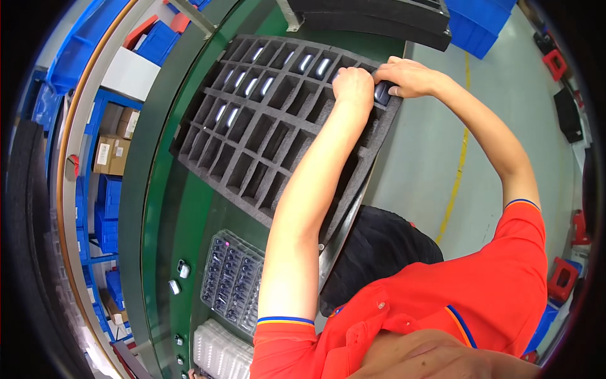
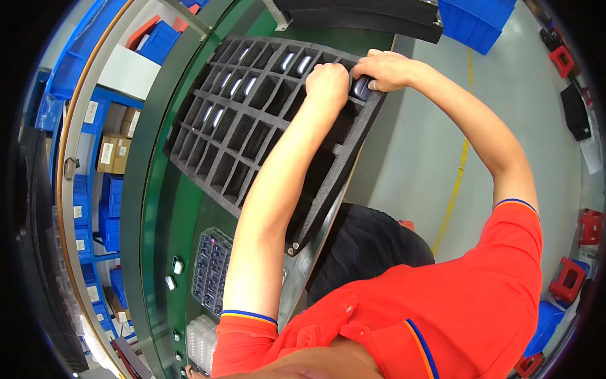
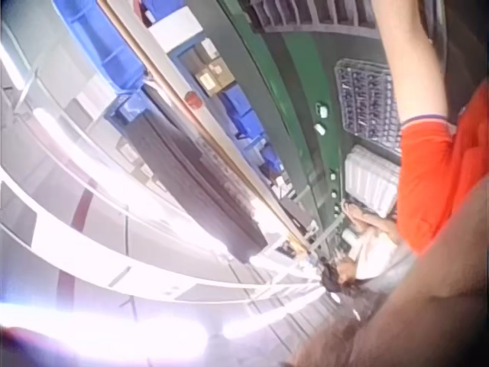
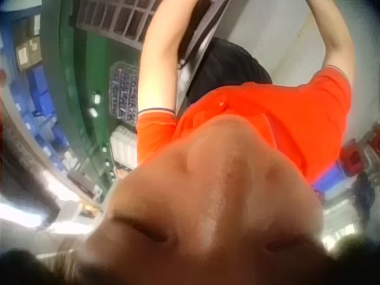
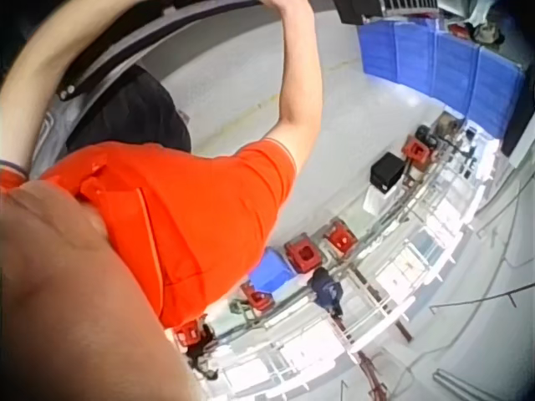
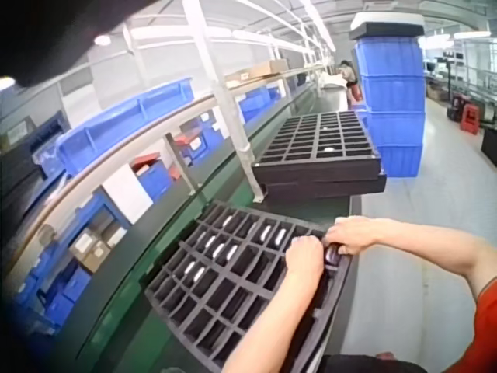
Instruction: Packing electronic components, likely earbud cases, into plastic trays and sorting them into crates on a production line.
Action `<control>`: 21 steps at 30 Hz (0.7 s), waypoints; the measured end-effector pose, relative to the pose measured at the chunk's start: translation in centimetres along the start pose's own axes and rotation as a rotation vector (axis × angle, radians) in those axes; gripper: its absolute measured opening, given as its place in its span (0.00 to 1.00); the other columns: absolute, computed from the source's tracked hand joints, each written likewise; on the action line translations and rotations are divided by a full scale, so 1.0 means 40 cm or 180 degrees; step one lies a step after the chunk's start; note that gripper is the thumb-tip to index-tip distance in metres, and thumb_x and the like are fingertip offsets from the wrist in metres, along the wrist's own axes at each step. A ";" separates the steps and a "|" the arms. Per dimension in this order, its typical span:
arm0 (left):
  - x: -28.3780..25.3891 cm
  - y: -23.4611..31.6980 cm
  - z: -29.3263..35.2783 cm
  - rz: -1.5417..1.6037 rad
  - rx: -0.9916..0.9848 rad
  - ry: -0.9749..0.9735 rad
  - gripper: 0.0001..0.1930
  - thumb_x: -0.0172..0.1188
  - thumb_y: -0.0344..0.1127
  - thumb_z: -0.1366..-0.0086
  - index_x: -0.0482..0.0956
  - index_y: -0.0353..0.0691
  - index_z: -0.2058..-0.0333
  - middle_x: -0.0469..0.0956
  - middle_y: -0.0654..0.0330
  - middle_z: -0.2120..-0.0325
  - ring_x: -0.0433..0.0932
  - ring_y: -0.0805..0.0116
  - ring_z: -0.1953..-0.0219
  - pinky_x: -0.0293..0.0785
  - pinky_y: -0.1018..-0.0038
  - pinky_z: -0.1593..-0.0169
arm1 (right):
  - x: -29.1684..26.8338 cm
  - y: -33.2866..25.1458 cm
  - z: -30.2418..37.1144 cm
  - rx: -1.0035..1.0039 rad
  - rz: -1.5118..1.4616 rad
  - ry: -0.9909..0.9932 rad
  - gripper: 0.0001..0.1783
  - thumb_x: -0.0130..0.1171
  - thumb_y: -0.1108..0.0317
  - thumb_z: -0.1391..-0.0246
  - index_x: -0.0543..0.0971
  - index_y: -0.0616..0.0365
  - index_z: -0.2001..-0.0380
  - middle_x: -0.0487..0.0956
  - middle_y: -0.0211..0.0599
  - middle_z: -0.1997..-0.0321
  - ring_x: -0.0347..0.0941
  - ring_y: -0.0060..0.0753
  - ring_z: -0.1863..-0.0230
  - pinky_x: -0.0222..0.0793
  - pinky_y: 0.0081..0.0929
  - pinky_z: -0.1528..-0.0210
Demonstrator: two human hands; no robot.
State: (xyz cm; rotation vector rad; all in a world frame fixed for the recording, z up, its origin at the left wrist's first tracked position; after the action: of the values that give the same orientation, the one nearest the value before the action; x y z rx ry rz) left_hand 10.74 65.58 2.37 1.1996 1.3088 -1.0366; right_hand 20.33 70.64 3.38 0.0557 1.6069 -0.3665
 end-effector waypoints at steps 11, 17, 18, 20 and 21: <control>0.097 -0.128 -0.066 0.1642 -0.0121 -0.0746 0.26 0.79 0.41 0.60 0.86 0.40 0.59 0.85 0.53 0.62 0.84 0.62 0.56 0.77 0.70 0.50 | 0.011 0.009 -0.008 -0.0384 -0.0425 -0.0326 0.16 0.68 0.62 0.52 0.83 0.50 0.58 0.78 0.32 0.57 0.67 0.42 0.53 0.66 0.38 0.47; 0.063 -0.149 -0.009 0.3978 -0.0148 0.0171 0.10 0.60 0.36 0.35 0.80 0.36 0.60 0.79 0.64 0.66 0.75 0.75 0.61 0.71 0.77 0.55 | 0.031 0.079 -0.006 0.0340 -0.1833 0.0236 0.20 0.54 0.52 0.38 0.79 0.60 0.61 0.79 0.39 0.63 0.68 0.37 0.56 0.65 0.34 0.48; 0.048 -0.160 0.005 0.4353 -0.0284 0.0441 0.10 0.57 0.37 0.33 0.79 0.37 0.60 0.78 0.64 0.66 0.75 0.74 0.62 0.73 0.75 0.55 | 0.037 0.103 -0.002 0.0317 -0.2283 0.0606 0.20 0.53 0.52 0.37 0.78 0.62 0.63 0.78 0.38 0.66 0.69 0.34 0.59 0.66 0.33 0.51; 0.007 -0.205 0.081 0.5518 -0.0931 0.0923 0.09 0.49 0.35 0.28 0.75 0.37 0.59 0.76 0.63 0.65 0.77 0.69 0.61 0.80 0.63 0.54 | 0.038 0.100 0.009 0.0781 -0.2385 0.1469 0.21 0.52 0.53 0.34 0.77 0.64 0.65 0.76 0.31 0.68 0.68 0.25 0.63 0.66 0.28 0.57; -0.034 -0.222 0.143 0.6149 -0.0923 0.0889 0.09 0.47 0.34 0.27 0.74 0.36 0.56 0.77 0.60 0.62 0.79 0.66 0.59 0.82 0.54 0.51 | 0.017 0.066 0.007 0.0860 -0.2171 0.1568 0.21 0.51 0.53 0.34 0.77 0.64 0.66 0.75 0.29 0.69 0.67 0.23 0.64 0.65 0.27 0.58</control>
State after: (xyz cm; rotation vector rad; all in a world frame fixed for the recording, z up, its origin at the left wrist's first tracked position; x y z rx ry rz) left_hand 2.64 58.68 2.77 1.6192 0.0150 0.7078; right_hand 21.21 72.93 2.18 -0.2189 2.0254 -1.1693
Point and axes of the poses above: each hand's wrist, its own z-axis away from the middle knuckle, its own x-axis out of the palm, y = z × x, the point moved 7 cm from there along -z, towards the middle knuckle
